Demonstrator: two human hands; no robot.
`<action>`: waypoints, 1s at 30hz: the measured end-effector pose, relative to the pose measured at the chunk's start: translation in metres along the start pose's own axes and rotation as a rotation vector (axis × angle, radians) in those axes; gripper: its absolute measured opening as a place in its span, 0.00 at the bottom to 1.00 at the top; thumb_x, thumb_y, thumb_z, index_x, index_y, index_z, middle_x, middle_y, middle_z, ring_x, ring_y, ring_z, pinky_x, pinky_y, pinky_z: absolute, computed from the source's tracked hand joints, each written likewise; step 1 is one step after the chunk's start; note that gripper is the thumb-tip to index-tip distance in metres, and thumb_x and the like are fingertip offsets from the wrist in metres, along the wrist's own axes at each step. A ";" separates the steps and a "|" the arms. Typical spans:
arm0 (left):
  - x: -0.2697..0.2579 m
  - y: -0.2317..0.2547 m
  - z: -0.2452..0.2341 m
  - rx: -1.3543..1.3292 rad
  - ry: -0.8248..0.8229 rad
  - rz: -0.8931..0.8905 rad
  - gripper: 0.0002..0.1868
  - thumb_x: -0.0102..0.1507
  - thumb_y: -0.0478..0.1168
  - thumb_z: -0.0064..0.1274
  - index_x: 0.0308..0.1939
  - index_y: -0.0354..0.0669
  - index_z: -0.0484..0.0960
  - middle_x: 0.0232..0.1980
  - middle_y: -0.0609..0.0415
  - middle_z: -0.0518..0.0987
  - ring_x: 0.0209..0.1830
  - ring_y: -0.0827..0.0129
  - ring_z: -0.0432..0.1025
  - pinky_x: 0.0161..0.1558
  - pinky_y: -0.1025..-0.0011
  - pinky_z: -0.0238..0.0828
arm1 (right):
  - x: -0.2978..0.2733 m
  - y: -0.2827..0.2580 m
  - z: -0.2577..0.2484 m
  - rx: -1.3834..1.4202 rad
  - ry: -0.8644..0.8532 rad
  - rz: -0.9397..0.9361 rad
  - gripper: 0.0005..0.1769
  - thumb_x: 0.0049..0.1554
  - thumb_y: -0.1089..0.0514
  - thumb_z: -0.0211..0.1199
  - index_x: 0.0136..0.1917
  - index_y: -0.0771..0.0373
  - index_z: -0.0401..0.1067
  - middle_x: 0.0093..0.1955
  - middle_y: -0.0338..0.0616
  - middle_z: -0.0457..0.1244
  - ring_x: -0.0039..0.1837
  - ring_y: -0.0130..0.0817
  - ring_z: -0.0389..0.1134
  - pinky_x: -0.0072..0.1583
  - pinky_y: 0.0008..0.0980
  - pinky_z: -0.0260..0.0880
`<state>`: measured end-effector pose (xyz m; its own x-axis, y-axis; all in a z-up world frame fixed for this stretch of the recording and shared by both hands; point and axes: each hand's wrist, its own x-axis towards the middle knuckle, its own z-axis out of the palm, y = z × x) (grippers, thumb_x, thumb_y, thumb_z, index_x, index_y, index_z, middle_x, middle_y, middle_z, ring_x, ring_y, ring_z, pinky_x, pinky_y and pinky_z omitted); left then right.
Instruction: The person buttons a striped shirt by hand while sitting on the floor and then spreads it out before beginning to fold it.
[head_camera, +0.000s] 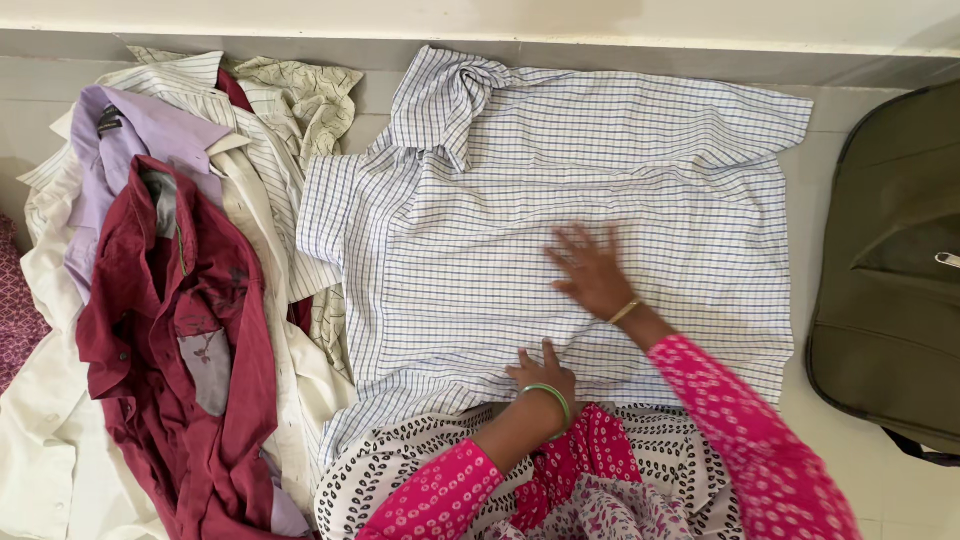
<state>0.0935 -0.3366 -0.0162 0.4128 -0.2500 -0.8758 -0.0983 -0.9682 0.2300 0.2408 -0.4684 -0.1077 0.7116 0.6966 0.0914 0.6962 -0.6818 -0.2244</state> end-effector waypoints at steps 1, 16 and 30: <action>0.002 0.002 0.003 0.036 -0.004 0.007 0.39 0.66 0.59 0.53 0.77 0.48 0.62 0.85 0.35 0.29 0.78 0.18 0.33 0.67 0.22 0.45 | 0.014 -0.017 0.006 0.036 -0.015 -0.063 0.38 0.64 0.28 0.35 0.79 0.43 0.58 0.85 0.39 0.44 0.85 0.47 0.36 0.76 0.75 0.20; 0.031 0.016 0.045 0.328 0.055 0.100 0.41 0.58 0.58 0.64 0.73 0.53 0.71 0.86 0.46 0.25 0.82 0.30 0.17 0.62 0.09 0.29 | 0.145 -0.075 0.014 -0.052 -0.056 -0.109 0.35 0.60 0.29 0.47 0.79 0.27 0.52 0.86 0.31 0.38 0.85 0.44 0.37 0.73 0.82 0.27; 0.045 0.028 0.067 0.228 -0.126 0.064 0.72 0.47 0.58 0.79 0.83 0.54 0.44 0.85 0.47 0.18 0.79 0.26 0.15 0.56 0.15 0.56 | 0.144 -0.098 0.027 -0.028 0.014 -0.192 0.36 0.62 0.28 0.47 0.80 0.31 0.53 0.86 0.35 0.42 0.86 0.44 0.38 0.74 0.80 0.27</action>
<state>0.0487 -0.3757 -0.0777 0.2845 -0.2963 -0.9117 -0.3279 -0.9238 0.1979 0.2720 -0.2953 -0.0988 0.5662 0.8116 0.1437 0.8218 -0.5425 -0.1739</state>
